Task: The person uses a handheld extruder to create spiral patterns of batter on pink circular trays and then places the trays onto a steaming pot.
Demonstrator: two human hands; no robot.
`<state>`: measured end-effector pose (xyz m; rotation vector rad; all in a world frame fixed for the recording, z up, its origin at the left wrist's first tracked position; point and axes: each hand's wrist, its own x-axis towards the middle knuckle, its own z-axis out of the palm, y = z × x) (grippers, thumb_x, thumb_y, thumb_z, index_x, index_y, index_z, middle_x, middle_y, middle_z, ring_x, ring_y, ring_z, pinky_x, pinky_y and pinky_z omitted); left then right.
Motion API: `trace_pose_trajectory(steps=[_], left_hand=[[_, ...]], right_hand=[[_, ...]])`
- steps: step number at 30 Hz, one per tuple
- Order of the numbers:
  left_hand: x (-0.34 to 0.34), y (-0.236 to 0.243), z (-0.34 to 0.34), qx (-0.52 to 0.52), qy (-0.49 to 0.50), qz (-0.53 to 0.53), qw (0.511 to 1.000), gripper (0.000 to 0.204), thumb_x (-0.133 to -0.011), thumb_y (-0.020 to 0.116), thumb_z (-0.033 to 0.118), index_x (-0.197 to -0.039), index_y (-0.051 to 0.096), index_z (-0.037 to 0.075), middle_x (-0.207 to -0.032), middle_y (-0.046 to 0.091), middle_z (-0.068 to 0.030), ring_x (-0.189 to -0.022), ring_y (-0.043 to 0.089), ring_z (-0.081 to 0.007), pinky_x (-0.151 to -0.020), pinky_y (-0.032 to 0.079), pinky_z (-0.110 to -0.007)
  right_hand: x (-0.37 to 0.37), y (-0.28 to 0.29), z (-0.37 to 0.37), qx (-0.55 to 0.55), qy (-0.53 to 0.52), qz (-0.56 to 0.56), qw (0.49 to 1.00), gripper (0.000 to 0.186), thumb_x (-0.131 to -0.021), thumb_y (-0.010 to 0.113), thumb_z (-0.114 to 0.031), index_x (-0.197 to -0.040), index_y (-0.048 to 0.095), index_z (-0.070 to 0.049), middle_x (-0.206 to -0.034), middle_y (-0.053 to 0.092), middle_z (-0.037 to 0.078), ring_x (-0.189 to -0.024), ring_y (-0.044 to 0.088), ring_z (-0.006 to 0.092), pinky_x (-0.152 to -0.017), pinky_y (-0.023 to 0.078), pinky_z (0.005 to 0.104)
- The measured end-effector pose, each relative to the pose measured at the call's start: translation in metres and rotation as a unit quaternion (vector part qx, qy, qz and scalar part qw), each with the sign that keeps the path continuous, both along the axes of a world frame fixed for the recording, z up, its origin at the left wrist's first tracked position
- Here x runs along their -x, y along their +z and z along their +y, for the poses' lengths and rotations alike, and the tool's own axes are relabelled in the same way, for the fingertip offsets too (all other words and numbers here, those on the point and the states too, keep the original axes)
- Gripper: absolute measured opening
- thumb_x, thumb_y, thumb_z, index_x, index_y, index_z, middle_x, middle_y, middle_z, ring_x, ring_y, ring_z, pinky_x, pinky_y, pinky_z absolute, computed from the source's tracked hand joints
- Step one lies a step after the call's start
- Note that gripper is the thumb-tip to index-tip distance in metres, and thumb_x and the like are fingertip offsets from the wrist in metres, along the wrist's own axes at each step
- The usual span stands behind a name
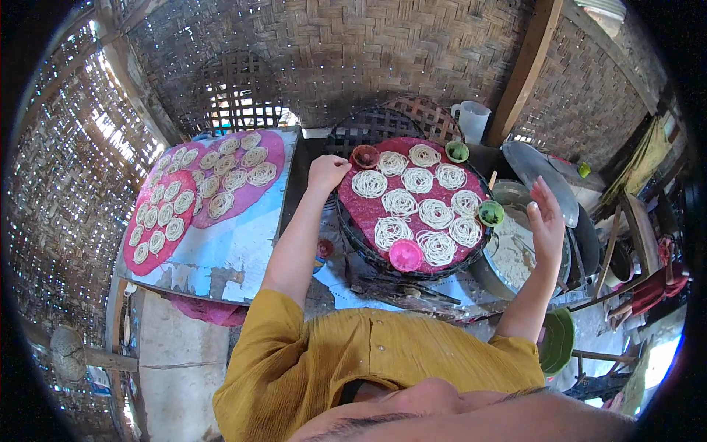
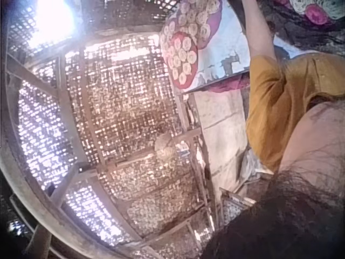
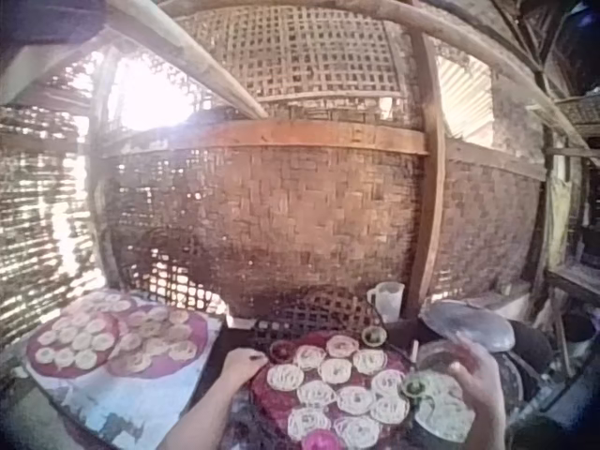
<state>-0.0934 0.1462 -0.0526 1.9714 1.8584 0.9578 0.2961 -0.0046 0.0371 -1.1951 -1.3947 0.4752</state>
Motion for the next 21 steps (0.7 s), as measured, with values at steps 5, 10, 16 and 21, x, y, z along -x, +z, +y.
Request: trace_pose_trajectory(steps=[5,10,16,21], left_hand=[[0.002,-0.001,0.008,0.035,0.045,0.011,0.998,0.017,-0.061,0.065,0.025,-0.068,0.066,0.009,-0.071,0.061,-0.0117,-0.072,0.060,-0.0252,-0.069,0.047,-0.032],[0.002,-0.007,0.013,-0.021,0.055,-0.015,0.998,0.017,-0.063,0.061,0.024,-0.065,0.063,0.007,-0.071,0.061,-0.0126,-0.073,0.059,-0.0267,-0.068,0.046,-0.035],[0.002,-0.007,0.015,-0.001,0.066,-0.008,0.998,0.017,-0.063,0.061,0.024,-0.066,0.063,0.008,-0.075,0.061,-0.0130,-0.076,0.059,-0.0271,-0.070,0.046,-0.036],[0.005,-0.010,0.014,0.010,0.047,0.009,0.999,0.018,-0.065,0.060,0.022,-0.076,0.064,0.007,-0.079,0.062,-0.0123,-0.079,0.058,-0.0268,-0.072,0.046,-0.035]], right_hand=[[-0.012,-0.010,-0.017,0.010,-0.015,0.003,1.000,0.047,-0.077,0.059,-0.014,-0.120,0.043,-0.002,-0.115,0.048,0.013,-0.106,0.046,0.0203,-0.088,0.038,0.0310],[-0.018,-0.017,-0.028,0.022,-0.044,-0.003,0.999,0.046,-0.077,0.059,-0.012,-0.119,0.044,-0.002,-0.114,0.049,0.013,-0.103,0.048,0.0192,-0.085,0.040,0.0298],[-0.019,-0.029,-0.036,0.044,-0.063,-0.020,0.997,0.045,-0.076,0.060,-0.011,-0.118,0.045,-0.004,-0.114,0.050,0.011,-0.100,0.050,0.0188,-0.079,0.044,0.0292],[-0.007,-0.034,-0.038,0.046,-0.055,-0.026,0.997,0.045,-0.075,0.060,-0.009,-0.118,0.046,-0.004,-0.113,0.050,0.011,-0.098,0.050,0.0196,-0.078,0.045,0.0297]])
